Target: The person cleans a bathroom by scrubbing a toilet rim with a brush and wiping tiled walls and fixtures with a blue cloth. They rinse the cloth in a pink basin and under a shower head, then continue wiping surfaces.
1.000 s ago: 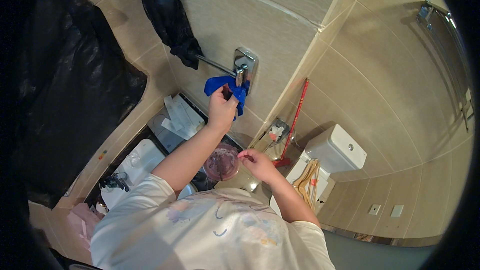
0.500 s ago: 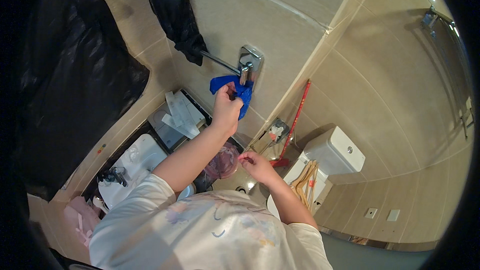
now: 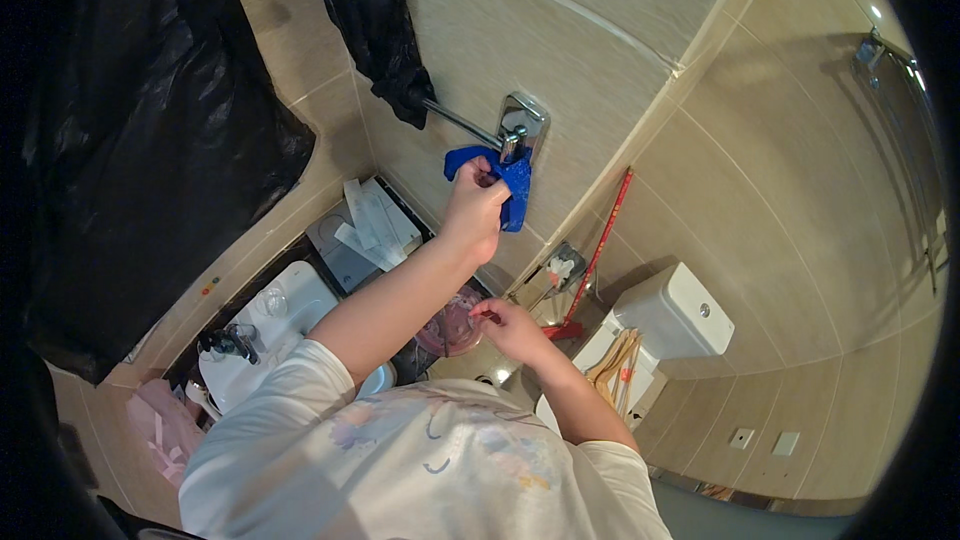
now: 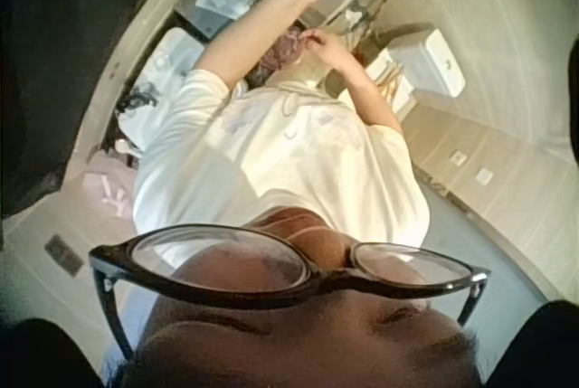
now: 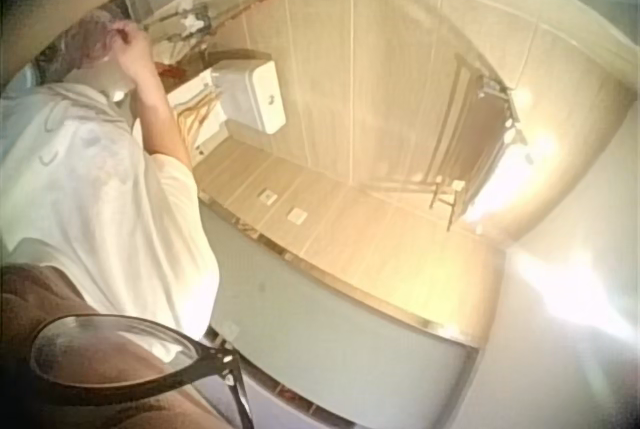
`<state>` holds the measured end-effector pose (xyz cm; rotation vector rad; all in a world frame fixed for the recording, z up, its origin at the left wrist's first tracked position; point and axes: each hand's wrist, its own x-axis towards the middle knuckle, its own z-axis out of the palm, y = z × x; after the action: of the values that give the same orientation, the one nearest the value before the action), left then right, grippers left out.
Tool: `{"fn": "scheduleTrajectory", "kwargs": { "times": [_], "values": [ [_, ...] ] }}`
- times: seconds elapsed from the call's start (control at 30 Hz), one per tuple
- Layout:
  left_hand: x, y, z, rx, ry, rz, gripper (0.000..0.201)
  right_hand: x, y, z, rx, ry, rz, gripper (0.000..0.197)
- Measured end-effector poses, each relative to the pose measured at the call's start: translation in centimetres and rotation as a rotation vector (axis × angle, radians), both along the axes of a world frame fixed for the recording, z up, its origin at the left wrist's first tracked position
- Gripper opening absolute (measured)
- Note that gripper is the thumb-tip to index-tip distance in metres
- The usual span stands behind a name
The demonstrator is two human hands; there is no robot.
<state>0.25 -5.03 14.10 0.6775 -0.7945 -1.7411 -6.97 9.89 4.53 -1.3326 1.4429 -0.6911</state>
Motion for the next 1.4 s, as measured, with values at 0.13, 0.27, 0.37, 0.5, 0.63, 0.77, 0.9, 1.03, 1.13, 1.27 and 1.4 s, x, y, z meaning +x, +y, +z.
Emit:
{"fn": "scheduleTrajectory", "kwargs": {
  "times": [0.13, 0.27, 0.37, 0.5, 0.63, 0.77, 0.9, 1.03, 1.13, 1.27, 1.4],
  "values": [
    [0.6, -0.8, -1.2, -0.091, 0.056, -0.056, 0.032, 0.4, -0.1, 0.0, -0.139, -0.08, -0.056, 0.018],
    [0.5, -0.4, -0.2, -0.032, -0.008, -0.041, 0.03, -0.3, -0.4, -1.2, -0.101, -0.01, -0.025, 0.018],
    [0.0, -0.2, -0.2, -0.082, -0.058, 0.021, 0.03, -0.3, -0.5, -1.6, -0.115, -0.034, -0.031, 0.018],
    [1.0, -1.6, -3.8, -0.219, -0.134, -0.018, 0.034, -0.2, -0.7, -1.0, -0.107, -0.06, -0.043, 0.018],
    [2.0, -3.4, -8.8, -0.262, -0.35, 0.291, 0.031, -0.2, -0.6, 0.6, -0.119, -0.029, -0.064, 0.017],
    [1.5, -2.3, -7.5, -0.823, -0.719, 0.456, 0.043, -2.0, 0.6, -1.0, -0.096, -0.06, -0.127, 0.016],
    [-1.7, -1.0, -10.9, -1.109, -0.835, 0.359, 0.065, -2.5, 0.7, -1.2, -0.08, -0.058, -0.141, 0.018],
    [-1.6, 4.6, -13.5, -1.483, -0.995, 0.054, 0.058, -3.9, 1.4, -1.5, -0.082, 0.175, -0.02, 0.027],
    [-0.5, 4.0, -10.8, -1.296, -1.168, -0.498, 0.043, -5.0, 3.1, -1.6, -0.091, 0.367, 0.077, 0.032],
    [0.8, -1.0, -8.7, -1.049, -1.455, -0.788, 0.036, -6.0, 4.3, -0.9, -0.019, 0.263, -0.019, 0.032],
    [1.8, -6.9, -15.0, -1.017, -1.095, 0.092, 0.054, -6.0, 3.5, -1.4, -0.011, 0.261, -0.049, 0.031]
  ]
}}
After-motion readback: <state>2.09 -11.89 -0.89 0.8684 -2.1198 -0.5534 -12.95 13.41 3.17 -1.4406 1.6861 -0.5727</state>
